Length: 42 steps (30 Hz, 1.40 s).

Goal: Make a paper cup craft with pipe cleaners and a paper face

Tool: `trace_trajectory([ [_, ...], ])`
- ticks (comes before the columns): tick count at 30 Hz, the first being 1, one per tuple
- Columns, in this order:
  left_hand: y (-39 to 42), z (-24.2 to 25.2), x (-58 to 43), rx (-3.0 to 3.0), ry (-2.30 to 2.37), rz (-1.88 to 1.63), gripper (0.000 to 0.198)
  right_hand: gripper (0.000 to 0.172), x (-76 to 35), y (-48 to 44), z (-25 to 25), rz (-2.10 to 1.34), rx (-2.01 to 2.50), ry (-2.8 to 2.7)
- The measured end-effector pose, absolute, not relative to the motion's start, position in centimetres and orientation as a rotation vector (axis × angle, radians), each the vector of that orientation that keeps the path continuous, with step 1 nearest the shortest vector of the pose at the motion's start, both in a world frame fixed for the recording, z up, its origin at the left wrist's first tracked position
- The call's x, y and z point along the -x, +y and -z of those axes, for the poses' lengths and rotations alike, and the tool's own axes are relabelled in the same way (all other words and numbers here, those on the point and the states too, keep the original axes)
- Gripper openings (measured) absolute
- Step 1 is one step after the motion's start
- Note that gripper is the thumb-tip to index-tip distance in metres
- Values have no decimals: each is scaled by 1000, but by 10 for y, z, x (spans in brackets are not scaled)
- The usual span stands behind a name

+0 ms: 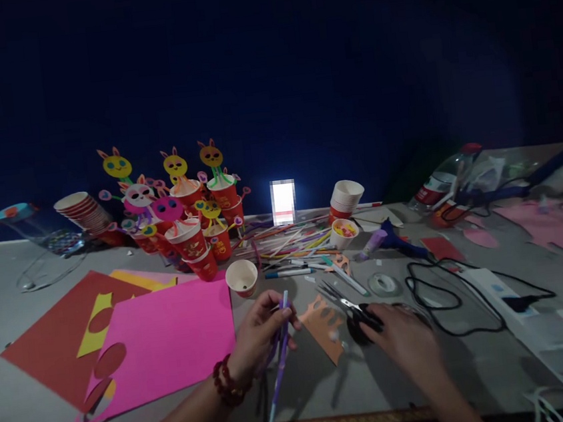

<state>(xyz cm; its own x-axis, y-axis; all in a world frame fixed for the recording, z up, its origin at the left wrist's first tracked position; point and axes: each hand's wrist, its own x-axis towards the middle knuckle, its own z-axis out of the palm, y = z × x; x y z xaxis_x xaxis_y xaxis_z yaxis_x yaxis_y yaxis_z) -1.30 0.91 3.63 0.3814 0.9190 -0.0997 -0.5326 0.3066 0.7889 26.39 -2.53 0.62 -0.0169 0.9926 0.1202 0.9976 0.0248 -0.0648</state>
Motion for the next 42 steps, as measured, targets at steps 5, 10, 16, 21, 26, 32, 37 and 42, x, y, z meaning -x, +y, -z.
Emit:
trace_trajectory([
  [5,9,-32,13,-713,526,-1041,29,16,-262,-14,-12,-41,2305,-2116],
  [10,9,-28,14,-730,434,-1057,29,12,-264,-11,-18,-68,2251,-2169],
  [16,8,-24,14,-739,429,-1100,27,11,-259,-7,-48,-261,2084,-2196],
  [21,7,-23,13,-754,407,-1084,30,24,-209,-7,-77,-892,1474,-1846],
  [26,5,-28,14,-744,457,-1052,34,32,-158,-1,-71,-1309,1095,-1471],
  [32,3,-29,13,-705,461,-1051,37,27,-148,4,-55,-1473,959,-1352],
  [37,3,-27,14,-669,431,-1038,40,29,-145,4,-43,-1482,944,-1322],
  [42,6,-29,17,-701,343,-893,48,49,-143,10,-39,-1482,936,-1370],
])
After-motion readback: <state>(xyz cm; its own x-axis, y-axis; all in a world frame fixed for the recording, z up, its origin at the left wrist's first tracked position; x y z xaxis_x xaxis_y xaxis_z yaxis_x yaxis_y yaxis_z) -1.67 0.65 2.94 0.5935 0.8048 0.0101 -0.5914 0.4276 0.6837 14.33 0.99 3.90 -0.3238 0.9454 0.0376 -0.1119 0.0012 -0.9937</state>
